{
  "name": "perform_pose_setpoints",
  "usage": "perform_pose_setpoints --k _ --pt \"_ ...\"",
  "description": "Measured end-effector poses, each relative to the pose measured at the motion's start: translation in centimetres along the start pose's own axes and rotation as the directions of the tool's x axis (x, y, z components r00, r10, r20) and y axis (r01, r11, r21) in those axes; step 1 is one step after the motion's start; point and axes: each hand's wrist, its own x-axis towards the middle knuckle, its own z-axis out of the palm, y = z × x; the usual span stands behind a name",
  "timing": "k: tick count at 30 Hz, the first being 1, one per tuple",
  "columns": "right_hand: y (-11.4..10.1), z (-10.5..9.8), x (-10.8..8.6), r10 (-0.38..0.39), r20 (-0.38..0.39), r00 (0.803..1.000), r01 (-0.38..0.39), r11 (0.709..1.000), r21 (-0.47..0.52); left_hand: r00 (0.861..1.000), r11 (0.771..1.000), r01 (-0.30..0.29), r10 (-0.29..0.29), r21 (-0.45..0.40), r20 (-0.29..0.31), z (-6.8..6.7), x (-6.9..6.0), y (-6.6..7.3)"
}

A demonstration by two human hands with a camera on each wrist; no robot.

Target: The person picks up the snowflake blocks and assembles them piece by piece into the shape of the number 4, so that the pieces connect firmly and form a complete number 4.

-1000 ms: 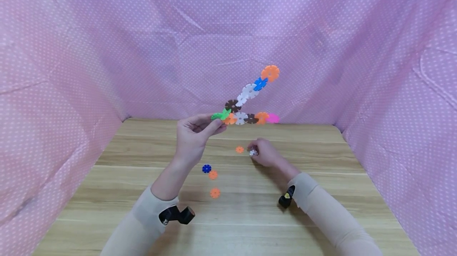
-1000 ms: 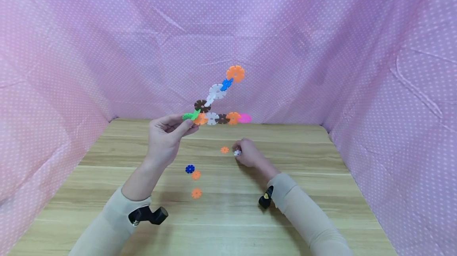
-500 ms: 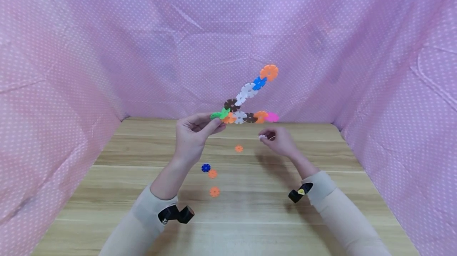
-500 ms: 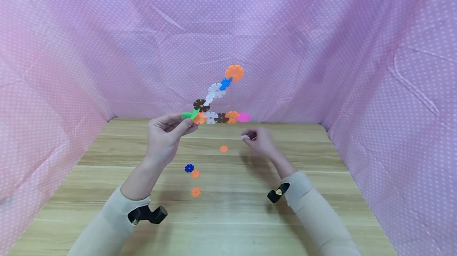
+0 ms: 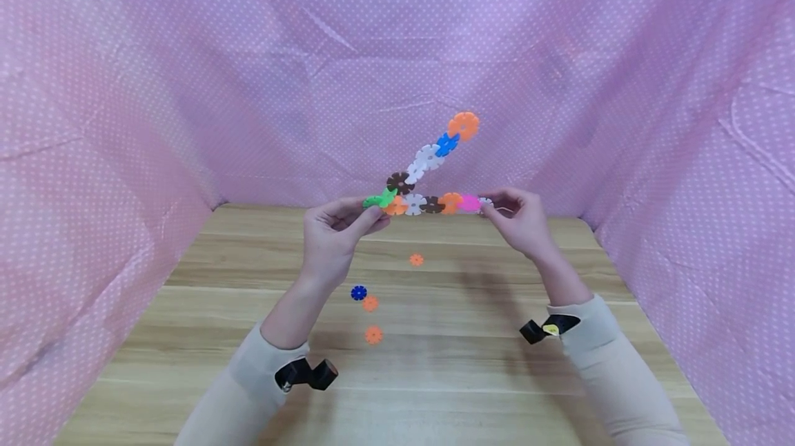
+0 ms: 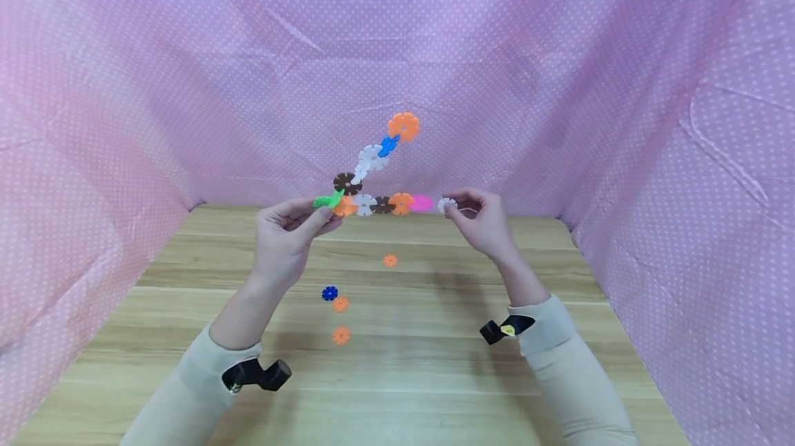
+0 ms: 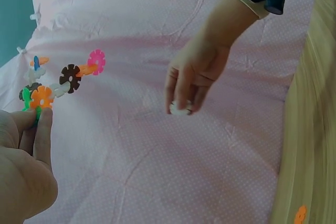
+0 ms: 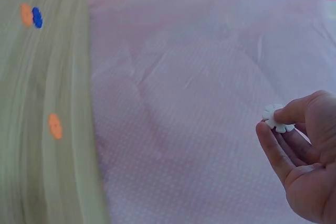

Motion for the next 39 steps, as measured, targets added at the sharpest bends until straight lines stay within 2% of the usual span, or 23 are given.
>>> perform_pose_setpoints --k 5,9,13,18,27,30,39 --pt "-2.7 0.0 -0.7 -0.082 -0.065 0.995 0.089 0.988 0.124 1.0 1.0 0.006 -0.006 0.003 0.001 -0.1 0.0 0.0" --pt "-4.8 0.1 -1.4 -0.154 -0.086 0.984 0.171 0.947 0.27 1.0 1.0 0.007 -0.007 -0.004 0.008 -0.1 0.0 0.0" --pt "-6.4 0.3 -1.9 -0.238 -0.092 0.967 0.255 0.907 0.334 1.0 1.0 0.005 -0.005 -0.007 0.009 -0.1 0.1 0.0" --pt "-7.5 0.5 -2.4 -0.3 -0.107 0.948 0.319 0.883 0.345 1.0 1.0 0.002 -0.002 -0.009 -0.005 -0.1 0.1 -0.1" --pt "-8.1 0.5 -2.8 -0.317 -0.15 0.936 0.351 0.869 0.35 1.0 1.0 0.008 -0.008 0.005 0.0 -0.3 0.1 -0.1" --pt "-8.1 0.5 -2.8 -0.324 -0.138 0.936 0.353 0.862 0.364 1.0 1.0 0.007 -0.007 0.005 0.003 -0.3 0.1 -0.1" --pt "-8.1 0.7 -3.2 -0.347 -0.1 0.933 0.36 0.88 0.31 1.0 1.0 0.004 -0.004 -0.003 0.001 -0.2 0.2 -0.5"
